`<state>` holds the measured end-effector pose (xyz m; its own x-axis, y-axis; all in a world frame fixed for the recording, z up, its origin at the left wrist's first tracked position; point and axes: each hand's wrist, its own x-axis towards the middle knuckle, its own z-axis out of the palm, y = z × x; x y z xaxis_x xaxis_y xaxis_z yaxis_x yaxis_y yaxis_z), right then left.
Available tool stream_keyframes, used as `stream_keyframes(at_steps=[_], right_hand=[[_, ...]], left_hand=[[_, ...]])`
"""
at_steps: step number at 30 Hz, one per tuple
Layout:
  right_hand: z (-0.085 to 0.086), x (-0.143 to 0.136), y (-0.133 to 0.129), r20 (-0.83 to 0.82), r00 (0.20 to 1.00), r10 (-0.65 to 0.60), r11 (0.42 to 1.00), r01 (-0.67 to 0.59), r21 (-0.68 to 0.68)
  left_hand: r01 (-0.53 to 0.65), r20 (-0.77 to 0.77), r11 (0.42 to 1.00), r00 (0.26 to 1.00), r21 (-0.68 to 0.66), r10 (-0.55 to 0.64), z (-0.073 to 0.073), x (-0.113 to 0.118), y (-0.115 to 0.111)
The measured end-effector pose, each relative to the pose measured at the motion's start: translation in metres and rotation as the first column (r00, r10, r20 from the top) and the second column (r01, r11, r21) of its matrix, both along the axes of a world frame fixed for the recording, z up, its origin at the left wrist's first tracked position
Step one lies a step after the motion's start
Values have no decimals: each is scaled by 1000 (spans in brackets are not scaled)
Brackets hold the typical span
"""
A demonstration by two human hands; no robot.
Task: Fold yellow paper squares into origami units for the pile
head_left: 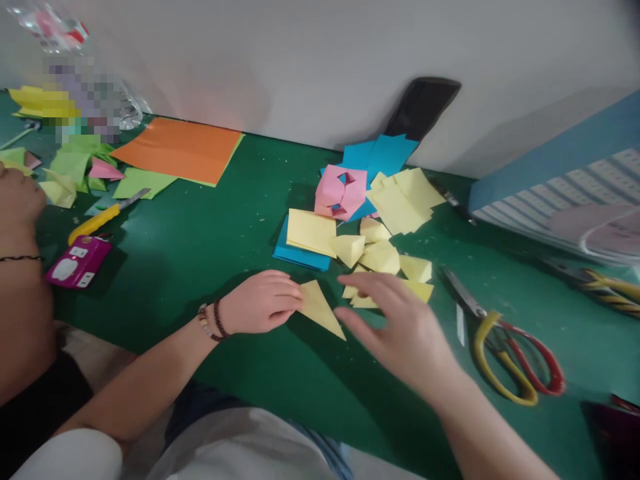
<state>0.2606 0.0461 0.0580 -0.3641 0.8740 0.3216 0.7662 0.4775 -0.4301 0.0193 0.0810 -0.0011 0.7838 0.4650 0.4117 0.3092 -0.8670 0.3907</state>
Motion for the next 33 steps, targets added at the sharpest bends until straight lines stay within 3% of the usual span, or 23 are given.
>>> stream_keyframes(at_steps=[3,5,7,8,10,12,13,14,16,18,20,22,24,25,28,33], right_hand=[[-19,-3,-16,21,999,36,997,-34,-71],[-29,-3,-19,11,999,-53,987,54,-149],[-33,-2,-19,-51,984,-170,942,147,-303],[-34,-2,-19,-107,971,-216,899,155,-410],[-33,-3,-19,-288,912,-292,774,48,-632],[-32,-5,-19,-476,792,-381,651,-136,-747],[-31,-6,-19,-536,728,-427,619,-196,-760],[-31,-7,-18,-573,676,-464,615,-221,-757],[-31,-8,-18,-601,635,-486,657,-188,-730],[-31,-6,-18,-602,661,-447,727,-123,-675],[-32,-4,-19,-570,730,-376,797,-59,-601],[-34,-3,-19,-494,806,-326,833,-3,-553],[-36,-4,-19,-428,848,-312,826,20,-563],[-38,-5,-19,-413,854,-315,812,18,-583],[-40,-9,-16,-425,834,-351,773,2,-634],[-42,-15,-10,-371,839,-398,725,40,-687]], left_hand=[[-29,59,999,998,44,26,2,1,0],[-64,94,994,994,84,56,4,1,-1],[-124,146,984,984,127,105,7,1,-2],[-158,176,976,976,151,131,10,1,-3],[-200,226,958,962,205,152,14,2,-6],[-190,243,950,961,248,130,17,3,-10],[-173,245,954,963,245,112,18,4,-11],[-162,256,963,961,217,104,18,5,-13],[-186,323,981,933,61,156,18,6,-15],[-201,400,951,872,-234,283,17,7,-16],[-122,387,815,834,-566,393,15,8,-16],[-39,290,593,846,-804,448,15,9,-15],[-43,165,389,858,-920,487,14,10,-14],[-61,115,319,856,-946,504,14,11,-14],[-94,35,220,854,-971,520,16,13,-15],[-112,-20,163,876,-980,481,19,14,-16]])
